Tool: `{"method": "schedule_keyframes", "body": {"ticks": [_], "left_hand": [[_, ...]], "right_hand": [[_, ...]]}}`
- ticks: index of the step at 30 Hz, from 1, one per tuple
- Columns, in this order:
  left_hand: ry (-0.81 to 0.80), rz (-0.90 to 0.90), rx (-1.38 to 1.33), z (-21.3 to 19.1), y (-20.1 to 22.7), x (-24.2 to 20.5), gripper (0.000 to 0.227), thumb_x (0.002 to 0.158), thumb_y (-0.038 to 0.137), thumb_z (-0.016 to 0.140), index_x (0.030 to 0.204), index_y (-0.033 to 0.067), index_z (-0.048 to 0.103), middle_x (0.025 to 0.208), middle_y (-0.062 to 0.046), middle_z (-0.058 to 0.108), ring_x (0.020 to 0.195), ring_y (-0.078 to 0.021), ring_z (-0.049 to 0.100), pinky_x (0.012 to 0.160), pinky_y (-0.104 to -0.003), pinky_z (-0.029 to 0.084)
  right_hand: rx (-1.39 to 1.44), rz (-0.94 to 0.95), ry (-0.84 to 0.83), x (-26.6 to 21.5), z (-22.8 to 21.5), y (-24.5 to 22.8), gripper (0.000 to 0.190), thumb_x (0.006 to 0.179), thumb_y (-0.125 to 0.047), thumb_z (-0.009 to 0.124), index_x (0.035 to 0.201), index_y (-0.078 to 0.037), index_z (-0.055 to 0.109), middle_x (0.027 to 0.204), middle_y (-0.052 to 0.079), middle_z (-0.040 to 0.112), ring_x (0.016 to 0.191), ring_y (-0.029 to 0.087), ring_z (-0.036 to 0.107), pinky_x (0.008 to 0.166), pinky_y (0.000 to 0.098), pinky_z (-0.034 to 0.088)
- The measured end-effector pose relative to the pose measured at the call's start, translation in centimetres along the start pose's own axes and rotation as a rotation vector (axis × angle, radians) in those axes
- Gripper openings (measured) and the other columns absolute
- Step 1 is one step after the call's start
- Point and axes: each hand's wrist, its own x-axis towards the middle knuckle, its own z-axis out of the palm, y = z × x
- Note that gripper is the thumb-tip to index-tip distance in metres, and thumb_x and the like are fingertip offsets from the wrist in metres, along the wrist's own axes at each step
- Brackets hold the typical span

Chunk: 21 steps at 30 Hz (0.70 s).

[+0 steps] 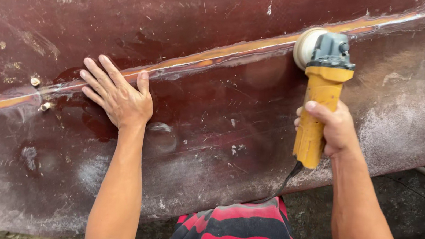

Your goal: The person plugs an electric polisher into a power strip and buffs the wooden surface with the polisher.

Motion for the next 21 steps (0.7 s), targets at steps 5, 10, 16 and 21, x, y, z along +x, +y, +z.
{"method": "schedule_keyframes", "body": {"ticks": [5,10,16,21], "left_hand": [[0.001,-0.098,-0.038,-0.5,0.5,0.3,0.095,0.108,0.064,0.039,0.165,-0.0024,0.003,0.172,-0.025,-0.004,0.158,-0.0451,-0.006,0.128,-0.061,0.0],[0.056,-0.333,-0.102,-0.2,1.1,0.9,0.094,0.107,0.064,0.039,0.164,-0.003,0.005,0.172,-0.023,-0.003,0.159,-0.0416,-0.004,0.128,-0.058,0.0],[0.155,-0.303,-0.092,1.2,0.4,0.8,0.085,0.11,0.057,0.04,0.166,-0.0006,0.01,0.173,-0.024,0.001,0.16,-0.0422,0.0,0.129,-0.058,0.003],[0.219,-0.292,-0.065,1.2,0.6,1.9,0.084,0.109,0.056,0.043,0.163,-0.0018,0.012,0.17,-0.026,0.004,0.157,-0.0459,0.004,0.125,-0.06,0.005]], "right_hand": [[-0.07,0.013,-0.109,-0.3,1.2,0.9,0.044,0.077,-0.02,0.074,0.116,-0.005,0.059,0.088,0.011,0.07,0.071,0.023,0.07,0.066,0.0415,0.061],[-0.111,-0.059,-0.367,-0.8,6.1,2.5,0.045,0.077,-0.018,0.081,0.114,-0.004,0.06,0.089,0.006,0.067,0.074,0.017,0.066,0.069,0.0348,0.057],[-0.125,-0.047,-0.348,0.1,2.3,1.5,0.043,0.078,-0.017,0.079,0.115,-0.004,0.061,0.089,0.005,0.066,0.073,0.016,0.066,0.068,0.0351,0.057],[-0.059,-0.025,-0.122,2.9,-5.8,-0.4,0.041,0.082,-0.019,0.073,0.118,-0.005,0.059,0.091,0.012,0.069,0.074,0.026,0.069,0.068,0.043,0.06]]}}
